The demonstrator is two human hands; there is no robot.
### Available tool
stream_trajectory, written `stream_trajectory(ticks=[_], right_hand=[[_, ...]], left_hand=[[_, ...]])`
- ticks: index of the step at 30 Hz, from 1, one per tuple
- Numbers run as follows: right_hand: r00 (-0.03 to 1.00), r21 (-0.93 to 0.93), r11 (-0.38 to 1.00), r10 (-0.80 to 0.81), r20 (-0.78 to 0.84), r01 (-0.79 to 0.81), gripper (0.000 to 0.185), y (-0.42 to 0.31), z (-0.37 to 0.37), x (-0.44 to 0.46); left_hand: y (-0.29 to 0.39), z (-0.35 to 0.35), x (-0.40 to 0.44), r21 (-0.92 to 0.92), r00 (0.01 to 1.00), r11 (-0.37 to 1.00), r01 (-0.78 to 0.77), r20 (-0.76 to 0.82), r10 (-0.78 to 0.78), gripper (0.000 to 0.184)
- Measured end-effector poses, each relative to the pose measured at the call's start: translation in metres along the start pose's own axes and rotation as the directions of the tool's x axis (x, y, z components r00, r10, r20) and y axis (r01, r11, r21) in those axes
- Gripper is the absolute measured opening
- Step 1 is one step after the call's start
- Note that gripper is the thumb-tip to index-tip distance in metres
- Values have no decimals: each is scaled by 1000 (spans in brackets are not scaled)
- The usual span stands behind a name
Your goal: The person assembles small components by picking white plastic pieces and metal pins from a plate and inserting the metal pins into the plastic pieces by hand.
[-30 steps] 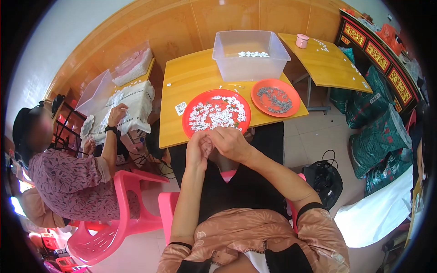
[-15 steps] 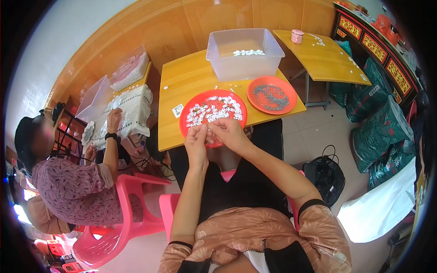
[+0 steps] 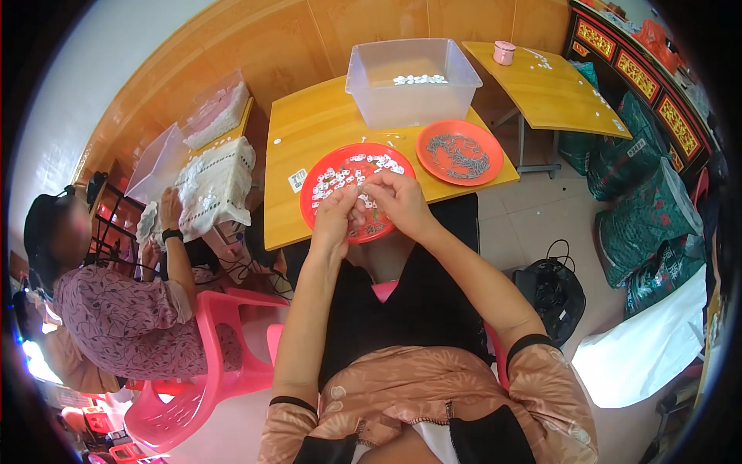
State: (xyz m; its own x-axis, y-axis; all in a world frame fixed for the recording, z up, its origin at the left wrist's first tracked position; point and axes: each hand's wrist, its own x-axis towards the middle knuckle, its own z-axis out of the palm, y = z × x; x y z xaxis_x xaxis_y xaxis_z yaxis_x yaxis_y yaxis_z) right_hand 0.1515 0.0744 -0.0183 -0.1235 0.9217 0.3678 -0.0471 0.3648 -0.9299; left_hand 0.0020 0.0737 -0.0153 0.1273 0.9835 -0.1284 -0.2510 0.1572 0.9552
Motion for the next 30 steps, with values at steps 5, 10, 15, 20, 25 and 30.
stream_trajectory(ticks=[5, 10, 15, 20, 25, 30], right_hand=[[975, 251, 945, 223, -22, -211, 13, 5, -7, 7], [943, 441, 868, 310, -122, -228, 19, 19, -21, 13], [920, 473, 835, 375, -114, -282, 21, 22, -29, 12], [920, 421, 861, 369, -130, -285, 23, 18, -31, 11], [937, 384, 888, 324, -133, -253, 23, 22, -34, 11], [936, 382, 891, 322, -146, -247, 22, 28, -35, 10]], left_hand=[[6, 1, 3, 221, 993, 970, -105, 68, 92, 25], [-6, -16, 13, 750, 977, 648, -134, -10, 214, 23], [-9, -13, 7, 971, 961, 173, -162, 115, 253, 18], [-17, -8, 23, 951, 906, 176, -256, 173, 387, 13], [-30, 6, 50, 931, 875, 118, -347, 276, 397, 12], [-29, 25, 60, 946, 868, 23, -322, 285, 407, 11]])
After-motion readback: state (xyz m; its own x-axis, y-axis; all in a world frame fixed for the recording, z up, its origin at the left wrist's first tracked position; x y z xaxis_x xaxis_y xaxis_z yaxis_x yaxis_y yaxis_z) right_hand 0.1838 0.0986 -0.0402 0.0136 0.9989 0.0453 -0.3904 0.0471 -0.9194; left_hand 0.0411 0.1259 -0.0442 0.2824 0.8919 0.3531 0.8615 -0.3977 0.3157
